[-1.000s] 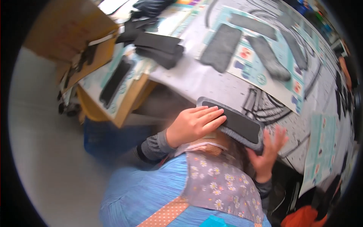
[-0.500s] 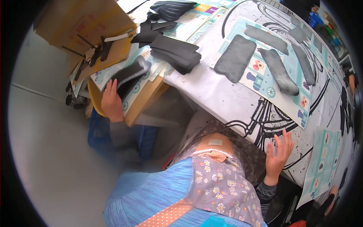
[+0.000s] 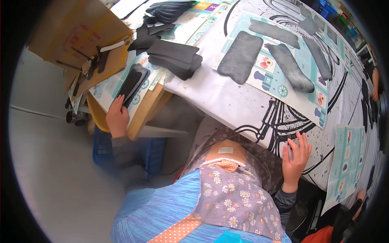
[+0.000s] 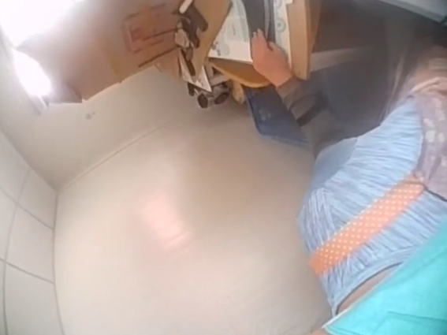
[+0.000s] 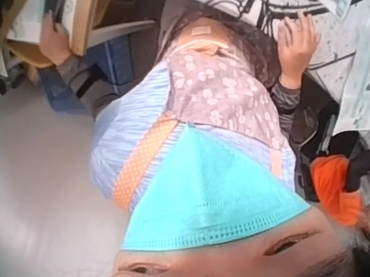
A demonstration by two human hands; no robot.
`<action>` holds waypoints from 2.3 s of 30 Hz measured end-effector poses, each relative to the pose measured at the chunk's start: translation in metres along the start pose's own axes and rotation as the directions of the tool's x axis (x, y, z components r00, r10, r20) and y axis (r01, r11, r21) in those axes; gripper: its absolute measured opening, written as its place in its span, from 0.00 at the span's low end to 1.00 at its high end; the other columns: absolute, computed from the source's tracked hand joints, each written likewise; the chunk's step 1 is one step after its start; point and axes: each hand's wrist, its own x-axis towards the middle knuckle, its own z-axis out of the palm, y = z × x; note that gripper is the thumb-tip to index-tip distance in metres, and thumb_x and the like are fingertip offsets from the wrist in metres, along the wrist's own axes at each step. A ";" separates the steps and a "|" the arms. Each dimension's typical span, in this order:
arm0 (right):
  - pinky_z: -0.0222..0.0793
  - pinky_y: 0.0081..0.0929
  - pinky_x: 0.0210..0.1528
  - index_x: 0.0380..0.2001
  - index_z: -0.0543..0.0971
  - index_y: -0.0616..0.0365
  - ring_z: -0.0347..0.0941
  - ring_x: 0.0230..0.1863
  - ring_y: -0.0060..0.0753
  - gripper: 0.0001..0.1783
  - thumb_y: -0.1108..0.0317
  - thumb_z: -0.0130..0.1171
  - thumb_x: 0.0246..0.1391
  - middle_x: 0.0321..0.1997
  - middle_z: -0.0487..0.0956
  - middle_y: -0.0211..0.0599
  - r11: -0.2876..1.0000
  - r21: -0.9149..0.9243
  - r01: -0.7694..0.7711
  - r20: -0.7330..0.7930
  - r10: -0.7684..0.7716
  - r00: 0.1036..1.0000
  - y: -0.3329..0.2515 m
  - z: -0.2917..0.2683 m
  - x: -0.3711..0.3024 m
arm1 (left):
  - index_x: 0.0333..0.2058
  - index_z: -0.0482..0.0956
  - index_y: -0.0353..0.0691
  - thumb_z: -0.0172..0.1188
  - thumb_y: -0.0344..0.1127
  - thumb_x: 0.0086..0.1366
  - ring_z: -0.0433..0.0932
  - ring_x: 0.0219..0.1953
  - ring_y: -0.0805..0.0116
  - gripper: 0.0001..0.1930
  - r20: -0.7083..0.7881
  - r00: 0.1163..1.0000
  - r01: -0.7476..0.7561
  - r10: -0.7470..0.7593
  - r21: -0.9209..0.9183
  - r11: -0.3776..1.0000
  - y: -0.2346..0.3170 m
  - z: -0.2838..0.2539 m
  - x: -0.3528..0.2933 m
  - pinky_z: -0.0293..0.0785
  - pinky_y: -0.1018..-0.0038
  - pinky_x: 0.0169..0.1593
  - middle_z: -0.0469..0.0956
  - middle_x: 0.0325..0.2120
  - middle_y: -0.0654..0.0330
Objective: Assembling and aligning shoe upper components on a manufacturing table.
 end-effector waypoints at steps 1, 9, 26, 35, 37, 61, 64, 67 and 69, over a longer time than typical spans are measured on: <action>0.45 0.60 0.74 0.44 0.83 0.51 0.64 0.72 0.48 0.11 0.63 0.63 0.60 0.65 0.76 0.37 1.000 -0.002 -0.004 0.000 0.004 1.000 0.000 0.000 0.001 | 0.54 0.81 0.40 0.61 0.29 0.62 0.80 0.55 0.53 0.20 0.010 1.000 0.002 -0.002 -0.043 0.999 -0.001 0.000 0.000 0.77 0.63 0.55 0.82 0.51 0.53; 0.46 0.62 0.74 0.42 0.83 0.52 0.65 0.71 0.48 0.10 0.66 0.65 0.58 0.64 0.76 0.36 0.999 0.043 -0.022 0.002 0.022 1.000 0.000 -0.002 0.004 | 0.51 0.82 0.37 0.64 0.41 0.66 0.79 0.55 0.48 0.19 0.184 0.963 0.210 -0.195 -0.062 0.976 0.061 -0.043 0.042 0.74 0.62 0.58 0.82 0.51 0.49; 0.72 0.41 0.46 0.33 0.79 0.56 0.78 0.43 0.43 0.14 0.61 0.71 0.49 0.39 0.80 0.34 0.990 -0.143 0.014 0.172 0.011 0.985 -0.018 -0.004 0.175 | 0.50 0.83 0.39 0.66 0.57 0.62 0.81 0.46 0.47 0.28 0.137 0.989 -0.021 0.048 -0.197 0.980 0.204 0.039 0.160 0.76 0.58 0.49 0.83 0.43 0.48; 0.74 0.38 0.43 0.33 0.78 0.55 0.78 0.44 0.39 0.10 0.64 0.66 0.49 0.36 0.79 0.34 0.920 -0.392 -0.007 -0.036 -0.007 0.999 0.011 0.040 0.201 | 0.44 0.86 0.39 0.63 0.50 0.64 0.84 0.42 0.49 0.21 0.131 0.989 -0.048 0.074 -0.185 0.981 0.210 0.026 0.158 0.79 0.59 0.46 0.85 0.39 0.48; 0.74 0.38 0.42 0.32 0.78 0.55 0.78 0.42 0.40 0.08 0.66 0.63 0.49 0.35 0.79 0.35 0.899 -0.438 -0.020 -0.061 -0.008 0.998 0.011 0.035 0.203 | 0.43 0.86 0.39 0.59 0.45 0.65 0.84 0.39 0.49 0.17 0.186 0.980 -0.045 0.070 -0.135 0.990 0.210 0.028 0.161 0.80 0.60 0.43 0.85 0.37 0.49; 0.76 0.34 0.44 0.50 0.77 0.70 0.81 0.41 0.43 0.33 0.48 0.66 0.55 0.41 0.83 0.49 0.721 0.083 -0.688 0.115 0.678 0.726 0.169 -0.023 0.160 | 0.48 0.74 0.30 0.37 0.34 0.73 0.77 0.52 0.65 0.18 0.575 0.469 0.861 0.671 -0.466 -0.202 0.366 -0.004 0.028 0.72 0.68 0.58 0.79 0.49 0.53; 0.70 0.29 0.26 0.40 0.80 0.70 0.75 0.24 0.29 0.29 0.48 0.67 0.54 0.27 0.81 0.38 0.417 0.341 -0.843 0.489 0.687 0.537 0.172 -0.018 0.167 | 0.51 0.73 0.30 0.38 0.34 0.73 0.77 0.52 0.65 0.18 0.562 0.528 0.840 0.637 -0.455 -0.294 0.379 -0.008 0.032 0.72 0.66 0.58 0.78 0.49 0.54; 0.61 0.19 0.22 0.30 0.81 0.58 0.67 0.20 0.17 0.24 0.44 0.66 0.57 0.20 0.73 0.22 0.234 0.525 -0.819 0.622 0.551 0.556 0.150 -0.016 0.164 | 0.50 0.73 0.29 0.39 0.34 0.73 0.75 0.57 0.61 0.18 0.543 0.496 0.859 0.678 -0.423 -0.289 0.374 0.002 0.034 0.70 0.64 0.63 0.76 0.56 0.49; 0.63 0.20 0.22 0.30 0.80 0.57 0.68 0.21 0.17 0.24 0.44 0.66 0.57 0.21 0.74 0.22 0.270 0.518 -0.812 0.604 0.556 0.571 0.131 -0.012 0.167 | 0.50 0.73 0.29 0.39 0.35 0.73 0.75 0.59 0.60 0.18 0.553 0.488 0.867 0.675 -0.396 -0.303 0.372 0.012 0.036 0.69 0.63 0.65 0.75 0.58 0.48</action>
